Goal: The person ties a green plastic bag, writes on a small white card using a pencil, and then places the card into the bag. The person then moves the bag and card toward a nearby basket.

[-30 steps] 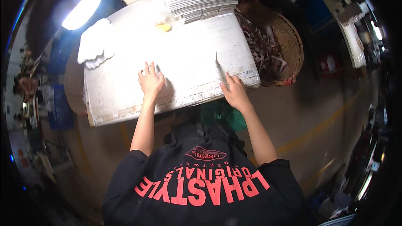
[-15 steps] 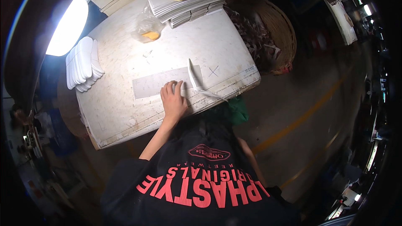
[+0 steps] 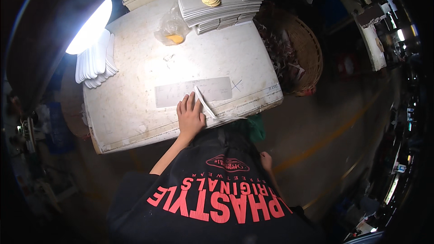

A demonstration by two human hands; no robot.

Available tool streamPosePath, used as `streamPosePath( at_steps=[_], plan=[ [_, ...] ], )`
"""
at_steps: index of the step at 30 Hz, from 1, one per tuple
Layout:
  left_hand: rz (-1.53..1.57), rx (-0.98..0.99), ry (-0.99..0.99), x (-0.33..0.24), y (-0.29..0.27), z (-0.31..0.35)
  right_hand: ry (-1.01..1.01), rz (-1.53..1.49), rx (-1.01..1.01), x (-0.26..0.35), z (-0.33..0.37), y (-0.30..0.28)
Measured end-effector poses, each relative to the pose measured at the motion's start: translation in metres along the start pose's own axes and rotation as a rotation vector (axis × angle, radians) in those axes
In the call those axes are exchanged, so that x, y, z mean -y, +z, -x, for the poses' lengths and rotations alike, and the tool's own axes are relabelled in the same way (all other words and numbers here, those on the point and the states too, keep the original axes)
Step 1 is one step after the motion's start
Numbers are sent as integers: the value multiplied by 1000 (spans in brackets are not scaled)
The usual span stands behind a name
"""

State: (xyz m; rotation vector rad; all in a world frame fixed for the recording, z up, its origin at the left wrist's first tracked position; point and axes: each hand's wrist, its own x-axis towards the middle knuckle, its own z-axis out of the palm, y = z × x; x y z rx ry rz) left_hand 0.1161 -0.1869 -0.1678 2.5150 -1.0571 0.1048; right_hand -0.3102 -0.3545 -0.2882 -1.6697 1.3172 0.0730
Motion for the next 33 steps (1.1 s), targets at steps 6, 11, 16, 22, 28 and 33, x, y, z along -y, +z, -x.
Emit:
streamPosePath(
  at_steps=[6,11,16,22,28,33],
  plan=[
    [24,-15,-19,-2,-1,1,198,-1175,-535,-28,8,-75],
    [11,-36,-26,-4,-2,0,416,-23,-338,-53,16,-55],
    [37,-61,-37,-2,-1,2,344,100,-74,-33,39,-15],
    [36,-58,-48,1,3,5,361,56,47,-17,50,-19],
    [34,-50,-58,2,4,5,396,50,80,-18,62,-24],
    [43,-54,-57,3,6,5,421,63,100,-21,74,-28]
  ],
)
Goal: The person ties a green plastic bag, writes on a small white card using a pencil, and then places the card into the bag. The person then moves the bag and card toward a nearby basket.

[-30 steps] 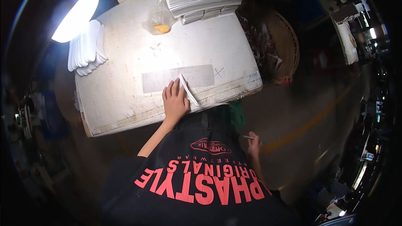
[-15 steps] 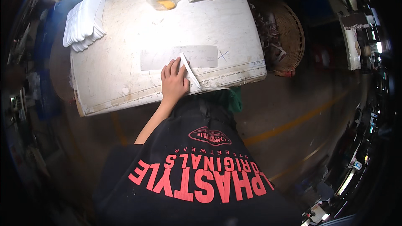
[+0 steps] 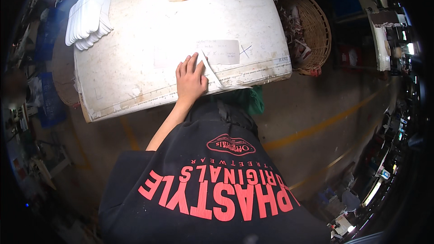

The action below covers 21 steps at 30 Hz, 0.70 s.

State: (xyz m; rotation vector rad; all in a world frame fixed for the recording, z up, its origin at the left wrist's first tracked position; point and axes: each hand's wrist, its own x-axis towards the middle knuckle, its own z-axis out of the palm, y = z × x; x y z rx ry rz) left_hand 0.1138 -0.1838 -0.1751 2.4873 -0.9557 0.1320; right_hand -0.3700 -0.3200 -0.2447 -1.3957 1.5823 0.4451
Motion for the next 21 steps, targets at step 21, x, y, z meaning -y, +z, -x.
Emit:
streamPosePath(
  at_steps=[21],
  plan=[
    [27,26,24,3,-3,1,37,35,72,-13,17,-3]
  ],
)
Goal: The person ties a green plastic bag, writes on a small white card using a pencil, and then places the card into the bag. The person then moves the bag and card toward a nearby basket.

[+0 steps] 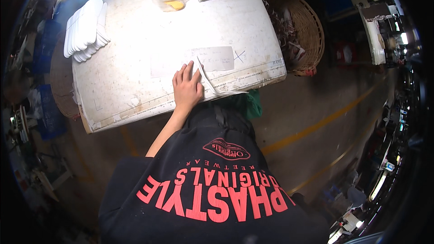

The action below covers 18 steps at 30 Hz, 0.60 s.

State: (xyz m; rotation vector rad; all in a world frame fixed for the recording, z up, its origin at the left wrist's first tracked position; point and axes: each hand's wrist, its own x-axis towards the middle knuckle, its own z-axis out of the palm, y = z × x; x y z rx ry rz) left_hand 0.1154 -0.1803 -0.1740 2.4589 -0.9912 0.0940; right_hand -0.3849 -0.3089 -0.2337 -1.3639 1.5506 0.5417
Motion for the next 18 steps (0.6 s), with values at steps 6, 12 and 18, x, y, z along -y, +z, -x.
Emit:
streamPosePath(
  at_steps=[6,12,18],
  plan=[
    [-51,-25,28,-3,2,-3,7,15,19,-2,0,-6],
    [99,-29,-37,-4,2,-15,7,28,39,-3,-1,-3],
    [179,-200,-386,17,-18,-10,5,37,66,-5,-2,-4]
  ],
)
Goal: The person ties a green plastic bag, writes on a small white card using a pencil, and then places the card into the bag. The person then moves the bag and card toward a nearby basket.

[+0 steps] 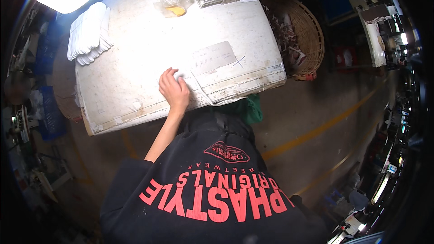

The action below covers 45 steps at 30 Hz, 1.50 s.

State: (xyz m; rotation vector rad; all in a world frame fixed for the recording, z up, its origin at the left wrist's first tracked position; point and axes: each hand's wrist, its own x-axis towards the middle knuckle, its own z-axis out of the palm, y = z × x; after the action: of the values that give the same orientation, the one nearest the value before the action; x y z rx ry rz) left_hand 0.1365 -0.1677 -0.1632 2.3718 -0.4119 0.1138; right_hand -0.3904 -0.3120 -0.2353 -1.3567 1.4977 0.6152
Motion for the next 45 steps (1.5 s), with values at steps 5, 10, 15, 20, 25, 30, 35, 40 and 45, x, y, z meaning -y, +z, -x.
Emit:
streamPosePath(
  at_steps=[5,10,15,20,25,30,35,40,45],
  plan=[
    [-212,153,-64,23,-18,4,4,7,17,-3,0,1],
    [-304,212,117,25,-14,7,9,38,63,-9,-5,-3],
    [-150,223,128,8,-10,-3,39,154,228,-5,-9,-15],
    [371,294,-80,-22,-23,-8,-125,646,462,102,14,-73],
    [446,1109,-388,-78,-30,1,-808,634,-338,280,96,-79],
    [483,1090,-376,-99,-22,12,-1267,692,-332,365,141,-7],
    [584,702,-438,-73,8,15,-1294,424,-291,369,118,11],
    [-115,571,-203,-56,15,-4,-1315,140,-236,365,92,9],
    [37,697,-76,-64,-20,-4,-1230,164,-233,361,100,-1]
  ],
)
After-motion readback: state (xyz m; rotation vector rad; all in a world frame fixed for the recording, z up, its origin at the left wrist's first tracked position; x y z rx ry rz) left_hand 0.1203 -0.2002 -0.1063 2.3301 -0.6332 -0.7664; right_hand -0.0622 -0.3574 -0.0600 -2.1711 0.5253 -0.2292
